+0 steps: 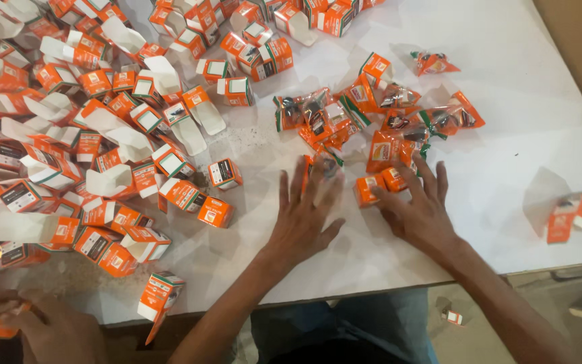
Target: The person picks up small orange product boxes from a large pile on the table, opens a box, places a plastic-wrapped item inside, and closes the box, setting it with other packed boxes. They repeat this packing cycle continuously while other workers handle boxes across the table.
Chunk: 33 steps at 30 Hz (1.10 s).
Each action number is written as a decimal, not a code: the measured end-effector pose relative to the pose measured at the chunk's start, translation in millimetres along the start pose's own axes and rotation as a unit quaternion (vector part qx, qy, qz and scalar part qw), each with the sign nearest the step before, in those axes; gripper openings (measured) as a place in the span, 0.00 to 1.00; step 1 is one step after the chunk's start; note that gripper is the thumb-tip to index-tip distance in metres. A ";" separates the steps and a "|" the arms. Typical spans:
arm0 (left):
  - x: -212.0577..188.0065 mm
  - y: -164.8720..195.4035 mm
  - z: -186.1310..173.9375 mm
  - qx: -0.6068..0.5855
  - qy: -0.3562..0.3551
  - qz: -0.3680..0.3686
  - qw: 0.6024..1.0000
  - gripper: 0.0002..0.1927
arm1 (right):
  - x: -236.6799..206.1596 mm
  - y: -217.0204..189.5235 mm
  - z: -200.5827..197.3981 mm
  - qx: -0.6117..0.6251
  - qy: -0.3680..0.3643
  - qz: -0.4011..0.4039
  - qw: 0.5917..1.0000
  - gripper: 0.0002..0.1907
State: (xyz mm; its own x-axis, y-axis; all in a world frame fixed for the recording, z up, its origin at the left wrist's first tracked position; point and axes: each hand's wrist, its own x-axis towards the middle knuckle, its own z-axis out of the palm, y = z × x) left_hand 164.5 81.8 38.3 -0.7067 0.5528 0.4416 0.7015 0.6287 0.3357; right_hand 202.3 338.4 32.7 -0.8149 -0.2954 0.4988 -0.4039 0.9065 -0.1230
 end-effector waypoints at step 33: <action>196.1 -40.0 88.6 -0.059 -0.070 -0.171 0.981 0.72 | 2.2 128.8 16.5 -0.021 -0.064 0.289 0.955 0.61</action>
State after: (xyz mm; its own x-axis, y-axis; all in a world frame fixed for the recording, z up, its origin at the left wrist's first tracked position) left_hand -10.3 213.5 37.8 -0.9025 0.3954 0.1707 0.4210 0.7268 0.5426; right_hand 141.6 449.5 3.8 -0.9420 0.2257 0.2484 0.1435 0.9399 -0.3099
